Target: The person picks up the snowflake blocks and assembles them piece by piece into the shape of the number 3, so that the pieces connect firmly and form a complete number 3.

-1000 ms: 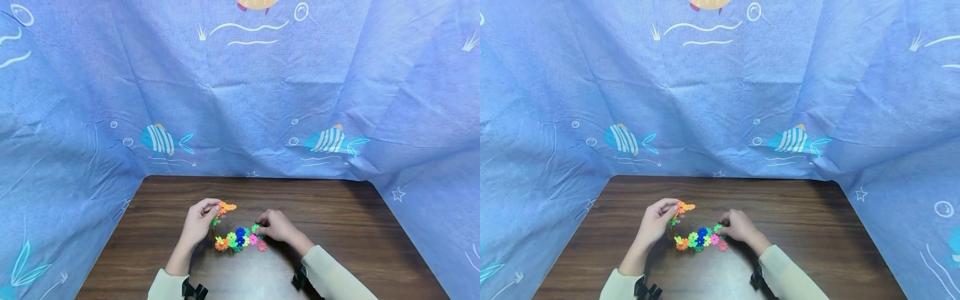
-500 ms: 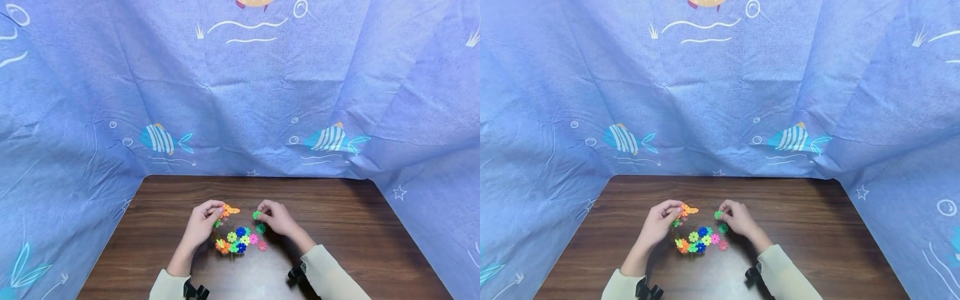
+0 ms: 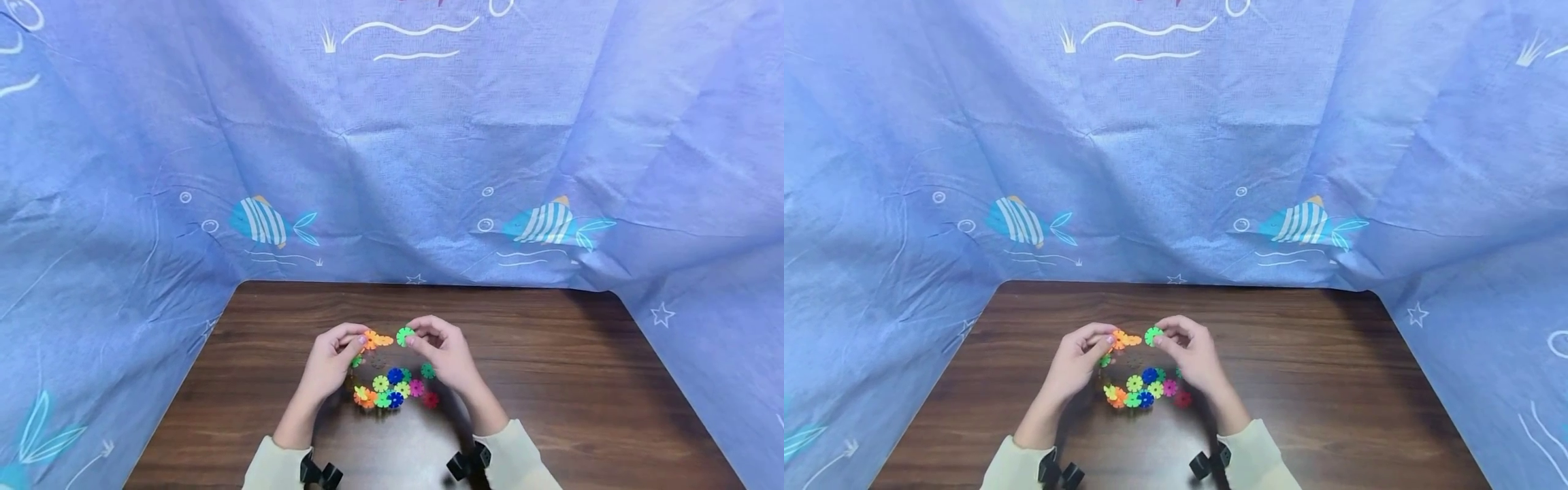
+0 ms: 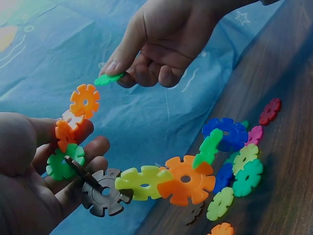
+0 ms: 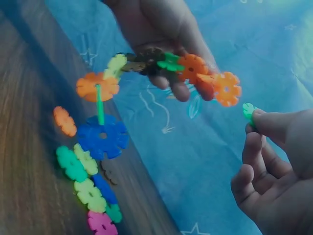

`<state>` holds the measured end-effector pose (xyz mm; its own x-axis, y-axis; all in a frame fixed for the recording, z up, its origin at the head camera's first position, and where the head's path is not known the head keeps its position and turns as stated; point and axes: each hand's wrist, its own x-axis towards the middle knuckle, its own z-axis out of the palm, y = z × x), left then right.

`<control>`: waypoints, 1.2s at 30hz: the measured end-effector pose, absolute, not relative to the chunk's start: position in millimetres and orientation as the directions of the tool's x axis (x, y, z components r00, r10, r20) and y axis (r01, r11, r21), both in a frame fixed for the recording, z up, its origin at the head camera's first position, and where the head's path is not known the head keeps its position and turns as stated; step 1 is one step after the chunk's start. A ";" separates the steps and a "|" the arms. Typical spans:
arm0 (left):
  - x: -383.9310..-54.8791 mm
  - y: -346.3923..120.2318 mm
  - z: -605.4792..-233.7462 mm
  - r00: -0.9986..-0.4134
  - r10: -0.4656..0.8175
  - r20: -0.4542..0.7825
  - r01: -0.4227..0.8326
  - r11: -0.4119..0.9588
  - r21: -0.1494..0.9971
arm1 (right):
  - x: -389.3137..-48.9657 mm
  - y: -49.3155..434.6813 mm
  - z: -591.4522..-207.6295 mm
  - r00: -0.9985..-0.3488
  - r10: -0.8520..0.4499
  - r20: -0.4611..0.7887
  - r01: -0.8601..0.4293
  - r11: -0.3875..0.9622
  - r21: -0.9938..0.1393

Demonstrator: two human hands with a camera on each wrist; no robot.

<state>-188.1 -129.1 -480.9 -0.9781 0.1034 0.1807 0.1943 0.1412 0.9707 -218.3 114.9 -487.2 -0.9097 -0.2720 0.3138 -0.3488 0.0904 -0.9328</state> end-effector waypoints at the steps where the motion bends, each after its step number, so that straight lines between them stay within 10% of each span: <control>1: -188.3 -128.6 -480.6 -0.978 0.106 0.181 0.194 0.138 0.971 | -217.3 114.5 -487.6 -0.906 -0.277 0.320 -0.356 0.088 -0.931; 28: -182.3 -107.7 -482.9 -0.981 0.024 0.195 0.195 0.232 0.953 | -213.3 105.5 -497.3 -0.953 -0.187 0.238 -0.272 0.184 -0.945; 36: -187.2 -117.8 -486.6 -0.976 0.140 0.166 0.197 0.242 0.950 | -217.6 106.5 -499.0 -0.976 -0.171 0.134 -0.134 -0.012 -0.991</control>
<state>-187.2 -117.8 -486.6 -0.9761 0.1400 0.1663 0.1966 0.2419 0.9502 -217.6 106.5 -499.0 -0.9760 -0.1713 0.1344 -0.1344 -0.0116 -0.9909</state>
